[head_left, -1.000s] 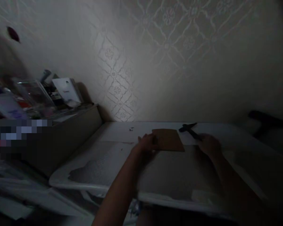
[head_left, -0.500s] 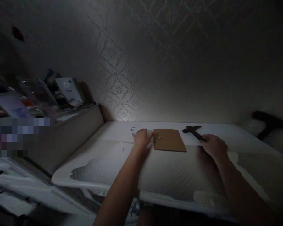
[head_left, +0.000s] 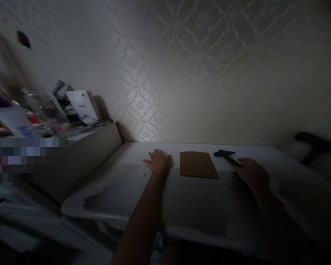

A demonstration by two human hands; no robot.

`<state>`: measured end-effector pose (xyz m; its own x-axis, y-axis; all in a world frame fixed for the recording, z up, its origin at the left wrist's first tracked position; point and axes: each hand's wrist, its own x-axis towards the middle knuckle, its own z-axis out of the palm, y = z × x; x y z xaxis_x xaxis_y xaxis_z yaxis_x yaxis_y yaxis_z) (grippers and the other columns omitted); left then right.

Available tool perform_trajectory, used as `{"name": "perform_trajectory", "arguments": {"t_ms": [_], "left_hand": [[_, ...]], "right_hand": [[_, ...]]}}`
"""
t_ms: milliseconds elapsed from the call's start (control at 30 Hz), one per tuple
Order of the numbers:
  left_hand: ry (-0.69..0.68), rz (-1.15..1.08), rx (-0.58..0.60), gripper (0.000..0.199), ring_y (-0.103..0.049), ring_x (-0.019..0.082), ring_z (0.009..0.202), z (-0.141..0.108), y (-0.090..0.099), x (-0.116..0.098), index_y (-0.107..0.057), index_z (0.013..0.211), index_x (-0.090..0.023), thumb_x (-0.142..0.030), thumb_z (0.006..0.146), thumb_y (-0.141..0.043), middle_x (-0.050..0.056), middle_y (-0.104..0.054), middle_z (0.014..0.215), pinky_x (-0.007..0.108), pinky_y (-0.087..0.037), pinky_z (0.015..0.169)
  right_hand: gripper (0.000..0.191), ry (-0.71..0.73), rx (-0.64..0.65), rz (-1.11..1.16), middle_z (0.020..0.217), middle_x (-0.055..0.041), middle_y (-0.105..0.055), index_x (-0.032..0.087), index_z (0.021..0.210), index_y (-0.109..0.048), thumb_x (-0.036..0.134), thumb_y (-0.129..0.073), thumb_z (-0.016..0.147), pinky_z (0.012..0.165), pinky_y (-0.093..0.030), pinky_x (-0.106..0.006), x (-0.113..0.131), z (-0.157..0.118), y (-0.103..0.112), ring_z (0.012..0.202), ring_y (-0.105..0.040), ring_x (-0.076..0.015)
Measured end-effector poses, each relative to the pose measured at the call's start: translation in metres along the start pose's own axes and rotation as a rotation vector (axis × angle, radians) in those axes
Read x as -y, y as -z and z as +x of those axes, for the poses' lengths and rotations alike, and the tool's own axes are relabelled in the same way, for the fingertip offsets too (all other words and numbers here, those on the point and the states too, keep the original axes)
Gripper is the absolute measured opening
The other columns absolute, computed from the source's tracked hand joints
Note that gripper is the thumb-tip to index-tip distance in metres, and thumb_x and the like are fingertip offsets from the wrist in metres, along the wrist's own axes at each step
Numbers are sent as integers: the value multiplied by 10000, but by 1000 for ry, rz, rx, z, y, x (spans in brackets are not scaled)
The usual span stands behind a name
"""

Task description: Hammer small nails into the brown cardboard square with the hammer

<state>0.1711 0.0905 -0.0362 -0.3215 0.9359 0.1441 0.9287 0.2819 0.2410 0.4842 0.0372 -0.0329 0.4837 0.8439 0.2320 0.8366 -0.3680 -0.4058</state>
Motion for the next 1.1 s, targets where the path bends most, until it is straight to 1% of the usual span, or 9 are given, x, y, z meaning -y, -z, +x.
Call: {"name": "perform_trajectory", "arguments": {"t_ms": [100, 300, 367, 467, 600, 667, 733, 933, 1100], "left_hand": [[-2, -1, 3, 612, -143, 390, 1388, 2, -3, 1, -398, 1405, -213, -553, 898, -347, 97, -276, 1512, 713, -113, 1021], [-26, 3, 0, 549, -185, 385, 1377, 1, 0, 0, -497, 1325, -188, -512, 902, -367, 117, -367, 1465, 729, -126, 1002], [-37, 3, -17, 478, -227, 370, 1366, 1, 2, 0, -550, 1270, -192, -452, 903, -389, 122, -457, 1402, 717, -129, 1012], [-34, 6, -39, 359, -320, 325, 1332, 2, 5, 0, -620, 1173, -216, -301, 890, -415, 118, -583, 1268, 672, -146, 1038], [-14, -16, -99, 348, -507, 275, 1180, 3, 6, 1, -672, 1078, -224, -153, 858, -412, 113, -665, 1117, 602, -203, 1049], [-10, -29, -122, 351, -564, 265, 1099, 4, 6, 2, -686, 1057, -222, -137, 854, -413, 120, -684, 1058, 569, -229, 1045], [-4, -44, -131, 358, -583, 263, 1068, 4, 5, 3, -689, 1064, -225, -132, 853, -415, 120, -692, 1031, 544, -240, 1044], [9, -83, -107, 371, -591, 244, 1069, 2, 10, 4, -670, 1117, -238, -140, 856, -425, 100, -684, 1079, 479, -257, 1042], [58, -87, -116, 352, -578, 248, 1099, -1, 13, 4, -676, 1103, -233, -144, 853, -445, 115, -679, 1087, 461, -276, 1022]], "right_hand": [[405, -13, 11, -3, 1032, -121, -687, 217, 1147, -633, 345, -548, 772, 741, -498, -397, -1, 2, -2, 928, -643, -302], [397, -21, 27, -19, 1055, -115, -685, 234, 1142, -643, 352, -541, 777, 737, -499, -401, 1, 2, -2, 928, -644, -308], [383, -31, 19, -19, 1022, -115, -694, 242, 1123, -654, 347, -550, 770, 724, -504, -406, 1, 2, -2, 905, -650, -307], [375, -37, -8, -22, 1007, -112, -699, 257, 1101, -666, 355, -566, 753, 711, -510, -414, 1, 2, -4, 889, -654, -310], [399, -49, 30, -38, 1023, -108, -697, 267, 1122, -658, 367, -550, 752, 723, -509, -416, 0, 3, -5, 929, -647, -316], [402, -35, 37, -36, 1010, -109, -698, 265, 1124, -658, 365, -542, 753, 718, -509, -407, -1, 3, -5, 932, -648, -310], [395, -15, 28, -29, 995, -114, -700, 257, 1110, -666, 357, -543, 749, 702, -507, -398, -2, 3, -5, 918, -652, -308], [377, -15, 28, -29, 972, -122, -706, 252, 1083, -679, 363, -534, 753, 659, -496, -399, -1, 3, -3, 870, -660, -326], [359, -12, 63, -46, 972, -119, -703, 246, 1073, -679, 356, -515, 773, 680, -495, -395, 1, 3, -3, 886, -657, -316]]}}
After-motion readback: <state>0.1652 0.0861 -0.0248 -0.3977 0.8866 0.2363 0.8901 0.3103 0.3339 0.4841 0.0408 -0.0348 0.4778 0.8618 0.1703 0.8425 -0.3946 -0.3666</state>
